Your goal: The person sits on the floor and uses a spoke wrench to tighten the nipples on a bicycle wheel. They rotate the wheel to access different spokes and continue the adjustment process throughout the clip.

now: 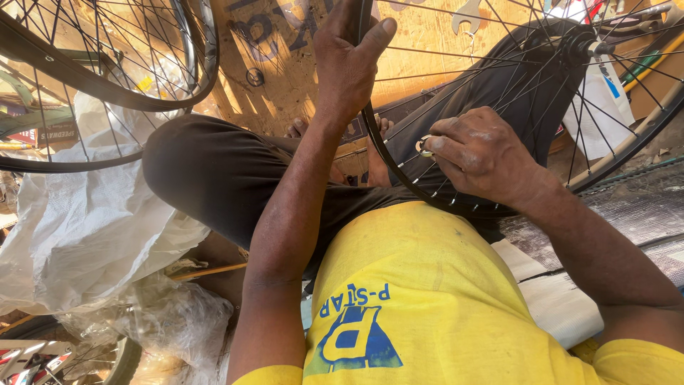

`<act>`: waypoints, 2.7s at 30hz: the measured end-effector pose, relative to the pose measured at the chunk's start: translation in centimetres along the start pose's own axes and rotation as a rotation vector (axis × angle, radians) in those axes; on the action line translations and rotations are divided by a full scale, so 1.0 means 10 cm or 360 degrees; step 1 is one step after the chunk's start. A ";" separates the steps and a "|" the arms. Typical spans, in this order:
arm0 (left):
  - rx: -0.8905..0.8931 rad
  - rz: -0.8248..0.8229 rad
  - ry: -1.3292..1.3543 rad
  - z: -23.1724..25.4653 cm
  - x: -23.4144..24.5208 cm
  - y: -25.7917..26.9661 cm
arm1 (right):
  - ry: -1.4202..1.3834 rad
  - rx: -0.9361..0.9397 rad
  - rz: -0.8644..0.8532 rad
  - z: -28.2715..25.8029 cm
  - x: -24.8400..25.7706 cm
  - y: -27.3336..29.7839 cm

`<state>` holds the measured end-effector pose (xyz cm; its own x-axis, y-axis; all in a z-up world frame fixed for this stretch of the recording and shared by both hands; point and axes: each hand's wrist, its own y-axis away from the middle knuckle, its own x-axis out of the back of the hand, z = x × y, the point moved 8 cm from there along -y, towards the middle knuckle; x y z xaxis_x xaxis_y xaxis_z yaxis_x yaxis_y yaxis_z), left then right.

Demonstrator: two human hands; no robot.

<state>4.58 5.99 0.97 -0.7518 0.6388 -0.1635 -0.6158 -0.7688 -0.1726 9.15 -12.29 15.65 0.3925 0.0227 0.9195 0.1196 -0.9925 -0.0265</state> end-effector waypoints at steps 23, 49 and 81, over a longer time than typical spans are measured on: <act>0.0109 0.0020 -0.0242 -0.39 -0.03 -0.12 | 0.0379 -0.0039 -0.0271 0.10 -0.63 -0.02; 0.0108 0.0060 -0.0243 -0.37 -0.02 -0.11 | 0.0426 -0.0115 -0.0340 0.00 -0.65 -0.13; -0.0112 0.0080 -0.0181 -0.19 0.04 -0.06 | 0.0334 -0.0272 -0.0608 0.25 -0.62 -0.07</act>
<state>5.10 6.73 -0.89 -0.8054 0.5893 -0.0633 -0.5618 -0.7931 -0.2352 8.92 -11.39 9.01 0.1547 0.3831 0.9106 0.0609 -0.9237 0.3783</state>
